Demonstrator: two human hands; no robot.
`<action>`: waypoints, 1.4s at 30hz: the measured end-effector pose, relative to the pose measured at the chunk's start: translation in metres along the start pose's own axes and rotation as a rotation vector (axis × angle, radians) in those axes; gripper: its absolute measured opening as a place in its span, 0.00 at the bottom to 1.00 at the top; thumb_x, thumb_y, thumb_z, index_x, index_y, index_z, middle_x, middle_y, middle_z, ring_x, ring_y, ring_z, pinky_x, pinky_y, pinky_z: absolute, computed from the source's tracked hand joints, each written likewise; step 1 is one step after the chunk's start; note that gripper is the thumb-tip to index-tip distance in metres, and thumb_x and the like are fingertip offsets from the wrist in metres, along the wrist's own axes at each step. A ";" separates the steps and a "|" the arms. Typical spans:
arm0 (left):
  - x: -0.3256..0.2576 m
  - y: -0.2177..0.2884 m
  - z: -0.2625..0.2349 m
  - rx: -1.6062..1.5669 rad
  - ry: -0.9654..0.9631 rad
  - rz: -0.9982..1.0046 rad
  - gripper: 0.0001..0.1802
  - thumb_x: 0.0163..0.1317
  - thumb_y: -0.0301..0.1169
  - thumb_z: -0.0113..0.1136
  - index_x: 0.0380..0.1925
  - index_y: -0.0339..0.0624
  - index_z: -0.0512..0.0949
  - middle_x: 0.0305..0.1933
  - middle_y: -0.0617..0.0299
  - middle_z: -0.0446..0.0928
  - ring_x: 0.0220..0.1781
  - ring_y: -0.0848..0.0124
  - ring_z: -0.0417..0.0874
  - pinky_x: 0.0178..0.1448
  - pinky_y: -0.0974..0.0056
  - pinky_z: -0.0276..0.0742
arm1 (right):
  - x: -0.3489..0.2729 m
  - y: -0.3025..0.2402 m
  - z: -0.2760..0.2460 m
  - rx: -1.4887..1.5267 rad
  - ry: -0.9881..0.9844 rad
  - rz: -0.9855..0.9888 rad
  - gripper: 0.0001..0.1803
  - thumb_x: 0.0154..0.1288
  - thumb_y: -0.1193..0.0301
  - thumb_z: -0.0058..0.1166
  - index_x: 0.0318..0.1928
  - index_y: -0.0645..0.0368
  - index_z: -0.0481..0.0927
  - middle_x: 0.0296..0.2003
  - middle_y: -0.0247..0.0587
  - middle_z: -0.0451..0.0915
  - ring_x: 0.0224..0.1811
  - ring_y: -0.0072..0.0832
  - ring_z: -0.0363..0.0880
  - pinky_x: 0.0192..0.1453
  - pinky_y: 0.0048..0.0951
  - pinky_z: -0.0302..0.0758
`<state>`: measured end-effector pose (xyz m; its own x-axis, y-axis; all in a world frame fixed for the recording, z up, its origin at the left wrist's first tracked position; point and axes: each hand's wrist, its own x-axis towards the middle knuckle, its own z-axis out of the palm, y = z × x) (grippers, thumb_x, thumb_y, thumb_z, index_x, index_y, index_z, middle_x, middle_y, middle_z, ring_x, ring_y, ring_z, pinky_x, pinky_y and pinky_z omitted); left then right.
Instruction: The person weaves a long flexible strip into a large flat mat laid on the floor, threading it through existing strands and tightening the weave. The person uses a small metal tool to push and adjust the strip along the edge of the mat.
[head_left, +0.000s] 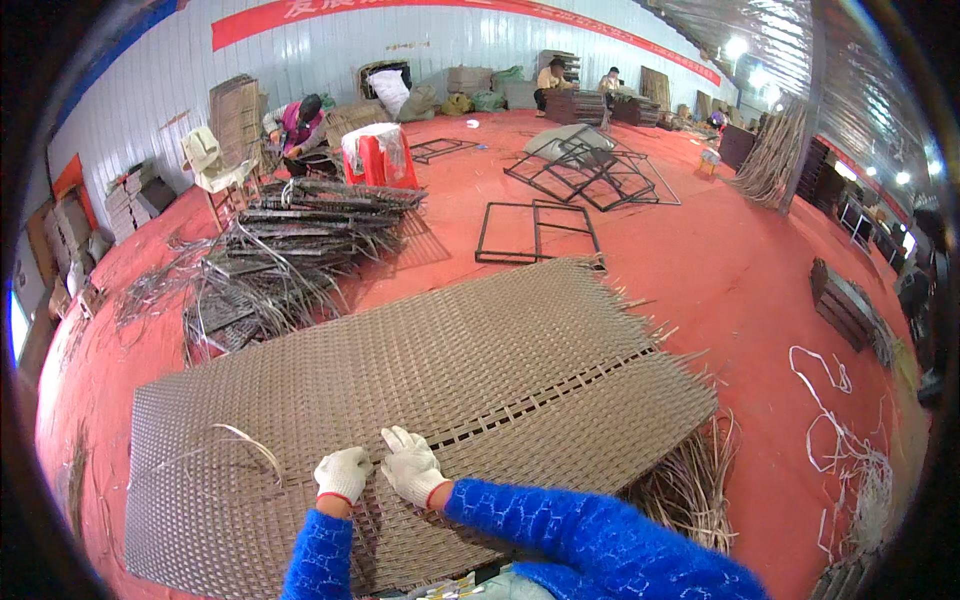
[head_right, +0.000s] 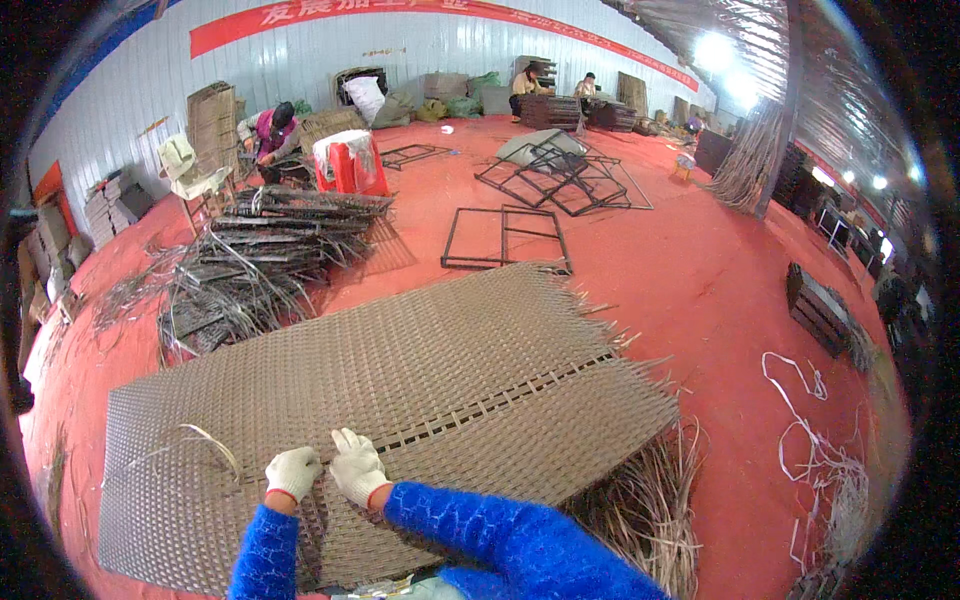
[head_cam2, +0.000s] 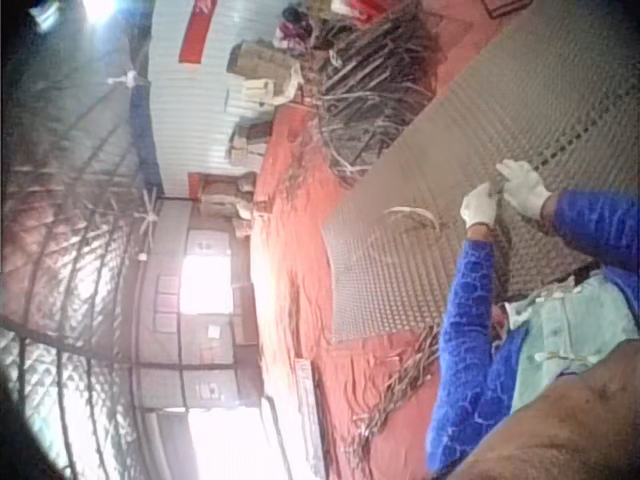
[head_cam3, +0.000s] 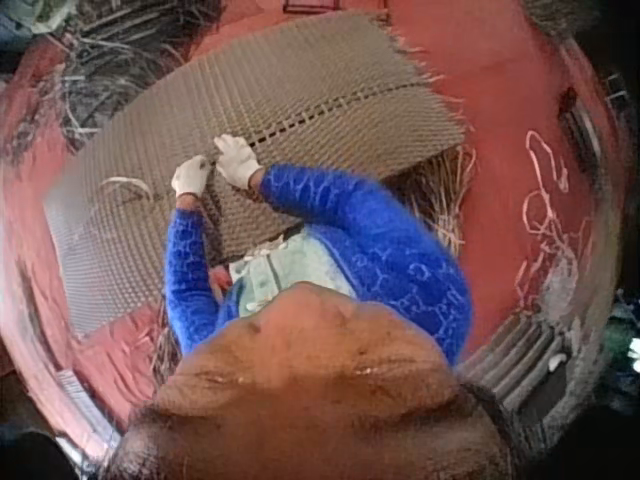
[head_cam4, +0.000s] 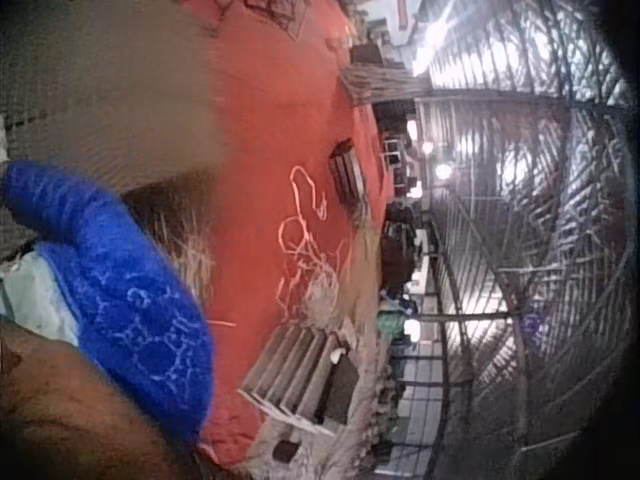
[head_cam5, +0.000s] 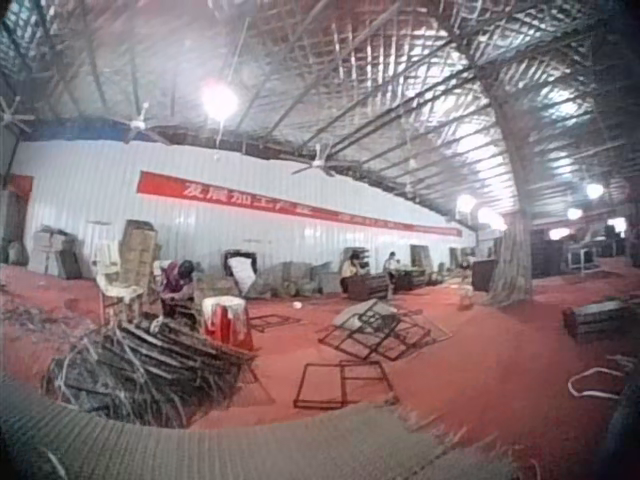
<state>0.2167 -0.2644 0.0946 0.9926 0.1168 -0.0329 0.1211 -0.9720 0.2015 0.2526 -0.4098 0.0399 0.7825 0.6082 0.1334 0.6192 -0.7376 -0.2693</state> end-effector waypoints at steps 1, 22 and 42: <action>0.000 -0.004 -0.001 -0.037 -0.032 -0.008 0.10 0.53 0.44 0.61 0.29 0.52 0.81 0.33 0.57 0.83 0.40 0.54 0.83 0.44 0.51 0.76 | 0.000 0.000 -0.001 0.001 -0.011 0.000 0.18 0.66 0.60 0.47 0.39 0.60 0.84 0.70 0.48 0.60 0.72 0.44 0.54 0.71 0.46 0.53; 0.008 0.017 0.021 -0.396 0.276 0.338 0.08 0.57 0.33 0.59 0.33 0.42 0.82 0.40 0.53 0.80 0.46 0.53 0.79 0.51 0.55 0.75 | -0.007 0.030 -0.074 0.226 0.331 -0.042 0.11 0.55 0.63 0.58 0.32 0.59 0.81 0.40 0.45 0.81 0.46 0.42 0.79 0.50 0.42 0.75; 0.008 0.041 0.002 -0.087 -0.029 0.042 0.08 0.56 0.43 0.60 0.31 0.55 0.81 0.31 0.59 0.83 0.37 0.56 0.83 0.42 0.54 0.77 | -0.025 0.037 -0.037 -0.097 0.095 -0.040 0.14 0.61 0.60 0.55 0.35 0.58 0.85 0.64 0.48 0.68 0.70 0.43 0.58 0.67 0.47 0.59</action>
<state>0.2296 -0.3036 0.1011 0.9964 0.0689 -0.0502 0.0805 -0.9544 0.2876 0.2583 -0.4627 0.0617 0.7567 0.6108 0.2330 0.6500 -0.7409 -0.1690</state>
